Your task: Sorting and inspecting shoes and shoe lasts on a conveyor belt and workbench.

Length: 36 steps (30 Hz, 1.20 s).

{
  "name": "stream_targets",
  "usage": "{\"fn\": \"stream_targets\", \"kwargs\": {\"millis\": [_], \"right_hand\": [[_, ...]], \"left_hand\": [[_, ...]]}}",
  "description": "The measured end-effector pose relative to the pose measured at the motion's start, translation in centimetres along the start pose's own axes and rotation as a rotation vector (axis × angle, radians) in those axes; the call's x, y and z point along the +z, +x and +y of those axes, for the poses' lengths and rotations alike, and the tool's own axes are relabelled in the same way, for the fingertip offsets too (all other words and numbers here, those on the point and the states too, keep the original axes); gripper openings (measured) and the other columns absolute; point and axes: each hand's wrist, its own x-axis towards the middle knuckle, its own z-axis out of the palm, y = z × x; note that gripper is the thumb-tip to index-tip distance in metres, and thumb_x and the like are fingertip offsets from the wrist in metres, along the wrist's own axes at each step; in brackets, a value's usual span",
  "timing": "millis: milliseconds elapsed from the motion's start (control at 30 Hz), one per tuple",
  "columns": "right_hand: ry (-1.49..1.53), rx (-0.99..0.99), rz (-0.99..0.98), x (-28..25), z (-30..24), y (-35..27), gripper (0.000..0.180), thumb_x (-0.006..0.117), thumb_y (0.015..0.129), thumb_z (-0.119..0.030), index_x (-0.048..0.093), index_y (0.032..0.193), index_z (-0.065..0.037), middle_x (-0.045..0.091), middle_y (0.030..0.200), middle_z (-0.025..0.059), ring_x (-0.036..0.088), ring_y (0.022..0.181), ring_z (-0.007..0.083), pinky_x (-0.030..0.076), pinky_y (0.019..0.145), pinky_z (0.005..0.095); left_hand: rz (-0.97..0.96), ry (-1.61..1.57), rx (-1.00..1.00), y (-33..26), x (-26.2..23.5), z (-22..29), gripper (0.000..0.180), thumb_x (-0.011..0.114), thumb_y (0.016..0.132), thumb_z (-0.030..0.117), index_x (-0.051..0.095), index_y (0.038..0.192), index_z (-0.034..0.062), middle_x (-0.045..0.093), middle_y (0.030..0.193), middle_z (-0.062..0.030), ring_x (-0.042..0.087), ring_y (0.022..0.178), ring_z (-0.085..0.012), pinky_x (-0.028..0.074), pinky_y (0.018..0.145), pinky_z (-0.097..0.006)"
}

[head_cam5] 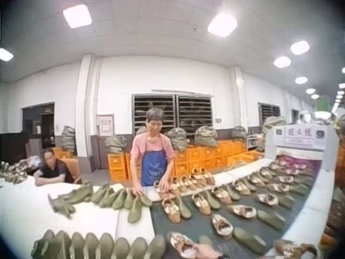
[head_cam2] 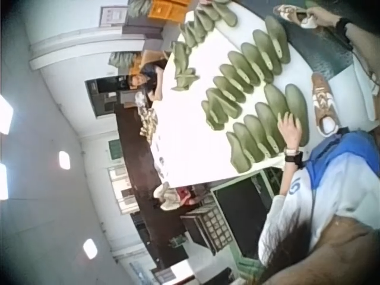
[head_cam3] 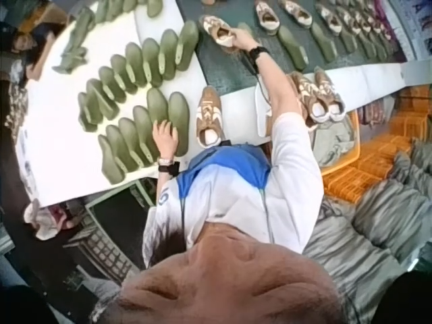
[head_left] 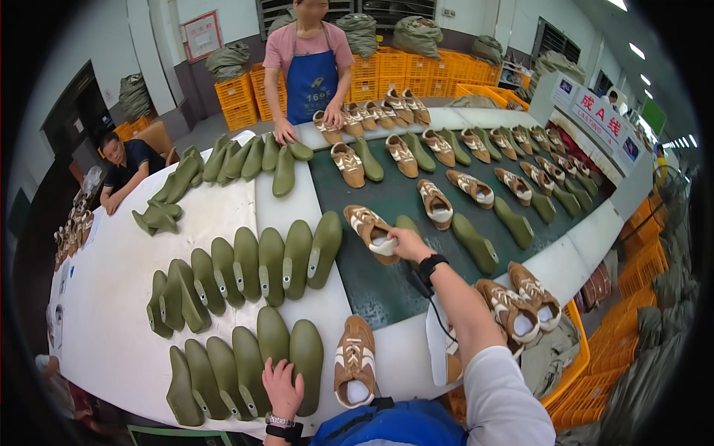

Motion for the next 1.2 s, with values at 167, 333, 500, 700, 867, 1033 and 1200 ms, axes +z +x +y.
{"fn": "stream_targets", "kwargs": {"millis": [167, 333, 500, 700, 867, 1033, 1200], "right_hand": [[-0.176, 0.136, -0.025, 6.8, 3.9, 1.4, 0.018, 0.057, 0.075, -0.003, 0.061, 0.091, -0.009, 0.063, 0.092, 0.019, 0.06, 0.092, 0.0347, 0.047, 0.079, 0.0416], [-0.192, 0.198, 0.047, 7.2, 5.3, 3.2, 0.017, 0.059, 0.077, -0.008, 0.063, 0.094, -0.008, 0.063, 0.096, 0.0171, 0.061, 0.092, 0.032, 0.048, 0.08, 0.0405], [-0.093, 0.222, 0.073, 7.1, 5.2, 4.3, 0.025, 0.057, 0.073, 0.005, 0.063, 0.095, -0.006, 0.059, 0.102, 0.0178, 0.057, 0.097, 0.0352, 0.045, 0.084, 0.04], [0.036, 0.111, 0.412, 9.8, 7.6, 4.5, 0.038, 0.057, 0.071, 0.003, 0.056, 0.108, -0.006, 0.049, 0.118, 0.0215, 0.051, 0.107, 0.0372, 0.044, 0.088, 0.0419], [0.075, 0.052, 0.224, 10.9, -2.8, 3.0, 0.037, 0.057, 0.077, -0.019, 0.055, 0.113, -0.01, 0.06, 0.103, 0.0189, 0.058, 0.095, 0.0366, 0.047, 0.08, 0.0442], [-0.011, -0.013, -0.211, 13.5, -14.3, 1.9, 0.064, 0.057, 0.08, -0.051, 0.038, 0.133, -0.02, 0.065, 0.091, 0.018, 0.063, 0.086, 0.035, 0.049, 0.074, 0.0437], [-0.137, 0.128, -0.15, 15.6, -14.6, 2.8, 0.041, 0.056, 0.079, -0.03, 0.048, 0.117, -0.017, 0.065, 0.087, 0.0166, 0.063, 0.084, 0.0328, 0.049, 0.074, 0.043]], "left_hand": [[0.048, 0.02, -0.068, -0.5, 0.8, 0.1, 0.026, 0.057, 0.071, 0.016, 0.062, 0.095, 0.0057, 0.062, 0.099, -0.0071, 0.04, 0.118, -0.0393, 0.03, 0.098, -0.051], [0.019, 0.044, -0.006, 0.9, -1.7, 2.0, 0.029, 0.058, 0.078, 0.011, 0.061, 0.105, 0.0015, 0.06, 0.105, -0.0158, 0.046, 0.113, -0.0395, 0.038, 0.095, -0.045], [0.054, 0.048, -0.027, 1.0, -1.7, 2.3, 0.023, 0.059, 0.076, 0.013, 0.064, 0.097, 0.0035, 0.062, 0.099, -0.0123, 0.046, 0.113, -0.0401, 0.038, 0.095, -0.046], [0.05, 0.017, -0.013, 0.9, -1.0, 1.9, 0.025, 0.06, 0.077, 0.015, 0.063, 0.099, 0.0037, 0.062, 0.101, -0.0128, 0.045, 0.114, -0.0404, 0.037, 0.095, -0.047], [0.087, -0.003, -0.073, -0.3, 0.3, 0.6, 0.024, 0.058, 0.071, 0.012, 0.062, 0.093, 0.0042, 0.062, 0.098, -0.0104, 0.041, 0.116, -0.0427, 0.032, 0.098, -0.048], [0.094, -0.015, -0.054, 0.2, 0.6, 0.9, 0.022, 0.058, 0.071, 0.012, 0.063, 0.092, 0.0048, 0.063, 0.097, -0.01, 0.042, 0.115, -0.0419, 0.032, 0.097, -0.048], [0.104, -0.026, -0.05, -0.1, 0.7, 0.9, 0.024, 0.058, 0.071, 0.015, 0.063, 0.092, 0.005, 0.063, 0.096, -0.0082, 0.043, 0.115, -0.0398, 0.032, 0.097, -0.048]]}}
